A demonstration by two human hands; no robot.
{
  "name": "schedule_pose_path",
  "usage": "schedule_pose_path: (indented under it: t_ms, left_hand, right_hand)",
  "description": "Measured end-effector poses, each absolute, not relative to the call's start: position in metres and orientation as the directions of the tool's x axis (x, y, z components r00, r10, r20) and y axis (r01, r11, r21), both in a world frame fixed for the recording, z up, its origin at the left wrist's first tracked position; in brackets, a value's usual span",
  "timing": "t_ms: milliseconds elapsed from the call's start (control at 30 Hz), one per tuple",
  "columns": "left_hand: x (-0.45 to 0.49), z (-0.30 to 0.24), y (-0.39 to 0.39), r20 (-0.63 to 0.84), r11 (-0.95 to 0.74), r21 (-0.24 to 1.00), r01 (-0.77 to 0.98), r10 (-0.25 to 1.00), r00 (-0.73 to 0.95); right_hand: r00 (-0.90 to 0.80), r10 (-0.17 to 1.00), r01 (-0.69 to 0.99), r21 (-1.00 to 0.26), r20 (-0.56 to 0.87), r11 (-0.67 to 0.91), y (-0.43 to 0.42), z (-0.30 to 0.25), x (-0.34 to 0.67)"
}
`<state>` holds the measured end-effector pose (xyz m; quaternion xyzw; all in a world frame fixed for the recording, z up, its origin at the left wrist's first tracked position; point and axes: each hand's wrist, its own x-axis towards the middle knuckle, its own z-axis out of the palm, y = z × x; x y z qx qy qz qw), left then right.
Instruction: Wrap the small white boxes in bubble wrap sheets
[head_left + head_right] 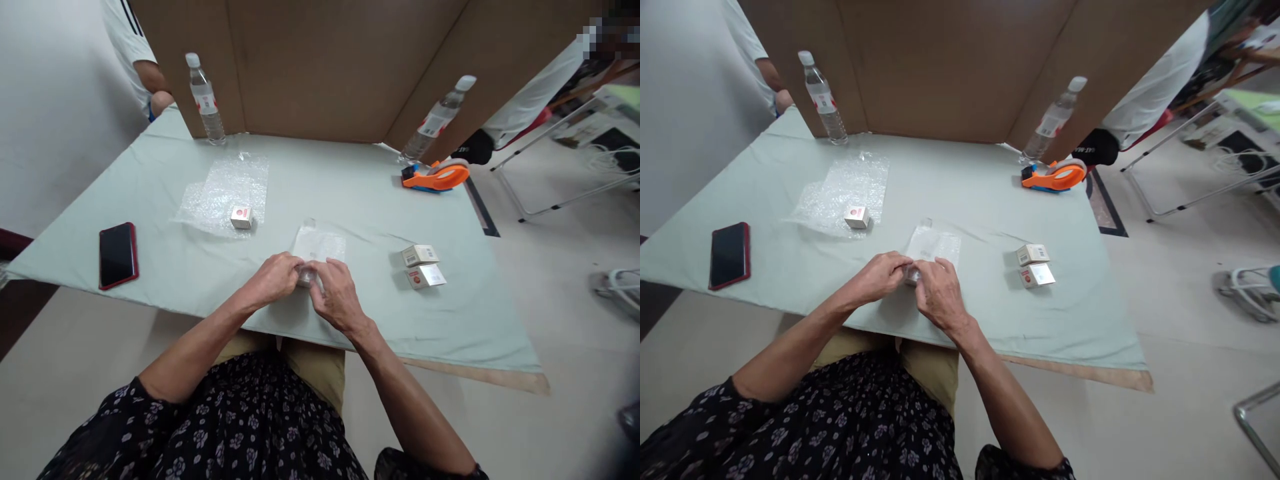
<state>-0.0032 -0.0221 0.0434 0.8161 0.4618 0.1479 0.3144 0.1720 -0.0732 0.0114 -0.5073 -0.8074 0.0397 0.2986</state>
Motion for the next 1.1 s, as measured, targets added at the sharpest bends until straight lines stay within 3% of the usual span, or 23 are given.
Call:
schedule_pose_path:
  t_ms: [67,133,233,333,433,633,767,900,1100]
  left_hand:
    - [0.002,0.041,-0.024,-0.05,-0.428,0.531,0.731,0.846,0.531]
    - [0.006,0.039,-0.026,-0.053,-0.452,0.431,0.781,0.851,0.522]
    - [0.007,0.034,-0.027,0.004,-0.517,0.35,0.781,0.835,0.551]
    - [0.004,0.028,-0.026,0.115,-0.609,0.329,0.721,0.784,0.61]
    - [0.002,0.022,-0.025,0.168,-0.661,0.34,0.669,0.743,0.648]
    - [0.004,0.019,-0.028,0.14,-0.675,0.286,0.68,0.732,0.667]
    - [0.004,0.022,-0.026,0.124,-0.686,0.266,0.677,0.721,0.682]
    - [0.003,0.02,-0.026,0.135,-0.675,0.295,0.676,0.73,0.67]
    - [0.005,0.017,-0.035,0.121,-0.616,0.341,0.711,0.778,0.616]
  right_hand:
    - [-0.183,0.854,0.81,-0.418,0.487,0.412,-0.081,0.014,0.185]
    - [0.058,0.897,0.813,-0.542,0.438,0.213,-0.093,0.013,0.204]
    - [0.32,0.942,0.689,-0.708,0.106,-0.154,-0.109,0.006,0.23]
    - [0.349,0.928,0.606,-0.724,-0.131,-0.329,-0.114,-0.002,0.236]
    - [0.358,0.925,0.604,-0.724,-0.128,-0.334,-0.104,-0.006,0.22]
    - [0.419,0.902,0.594,-0.721,-0.102,-0.358,-0.086,-0.008,0.197]
    - [0.501,0.86,0.632,-0.639,-0.094,-0.439,-0.096,-0.006,0.203]
    - [0.477,0.865,0.661,-0.585,-0.158,-0.471,-0.098,-0.003,0.199]
    - [0.446,0.877,0.423,-0.822,-0.177,-0.381,-0.085,-0.018,0.187]
